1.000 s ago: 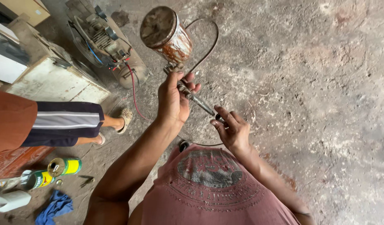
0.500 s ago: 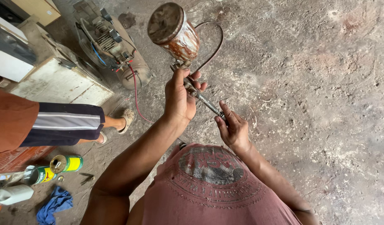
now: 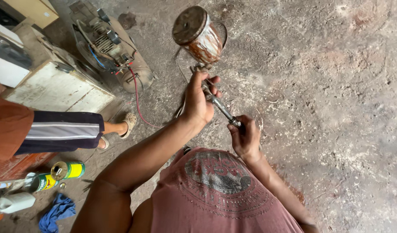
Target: The person takes paint cans and a thinner jug from a shelf, sits on the floor, wipes their hands with a blue cloth, opens a paint can, and pours liquid into a spray gun cup. They attach the air hose, test the spray gun, wipe a wooden cabinet door with the cloth, and spray paint the cabinet.
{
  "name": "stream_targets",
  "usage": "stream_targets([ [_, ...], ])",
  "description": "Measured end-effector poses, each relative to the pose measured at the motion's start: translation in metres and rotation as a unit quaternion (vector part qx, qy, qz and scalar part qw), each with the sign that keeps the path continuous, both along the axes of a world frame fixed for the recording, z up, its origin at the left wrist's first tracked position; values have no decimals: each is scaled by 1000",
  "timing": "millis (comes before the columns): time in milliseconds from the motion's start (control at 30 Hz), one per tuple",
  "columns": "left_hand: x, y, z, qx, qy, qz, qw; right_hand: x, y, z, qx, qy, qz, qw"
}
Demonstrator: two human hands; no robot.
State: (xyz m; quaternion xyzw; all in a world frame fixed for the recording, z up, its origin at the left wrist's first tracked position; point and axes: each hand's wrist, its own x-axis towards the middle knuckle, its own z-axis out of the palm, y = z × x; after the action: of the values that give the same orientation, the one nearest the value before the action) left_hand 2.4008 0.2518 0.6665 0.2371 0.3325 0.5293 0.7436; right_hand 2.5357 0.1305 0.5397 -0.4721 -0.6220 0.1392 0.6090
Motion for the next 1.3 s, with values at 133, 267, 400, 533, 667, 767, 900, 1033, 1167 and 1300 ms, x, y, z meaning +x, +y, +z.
stream_targets([
  [133,10,-6,-10,-7,-28,21,999,0,-16,8,-21,5,-41,999],
  [267,19,-9,-18,3,-30,5,1000,1,-25,19,-50,26,-52,997],
  [400,26,-11,-22,-20,-35,12,999,4,-26,19,-76,12,-67,995],
  [533,30,-12,-19,-5,-32,-5,999,4,-23,11,-27,20,-73,997],
  [667,36,-8,-13,-12,-33,-3,999,5,-16,10,2,-14,-100,995],
  [767,43,-3,-10,-46,-34,13,998,10,-9,14,41,-16,-103,994],
  [900,46,6,-13,-32,-39,13,999,16,-3,18,32,-37,-136,989],
  [1033,48,11,-19,0,-43,-25,999,14,0,12,3,16,-99,995],
  [1167,51,4,-21,2,-54,-24,998,7,-1,6,-78,55,-136,986],
  [1300,51,-4,-19,24,-40,-21,999,13,1,14,-127,72,-118,982],
])
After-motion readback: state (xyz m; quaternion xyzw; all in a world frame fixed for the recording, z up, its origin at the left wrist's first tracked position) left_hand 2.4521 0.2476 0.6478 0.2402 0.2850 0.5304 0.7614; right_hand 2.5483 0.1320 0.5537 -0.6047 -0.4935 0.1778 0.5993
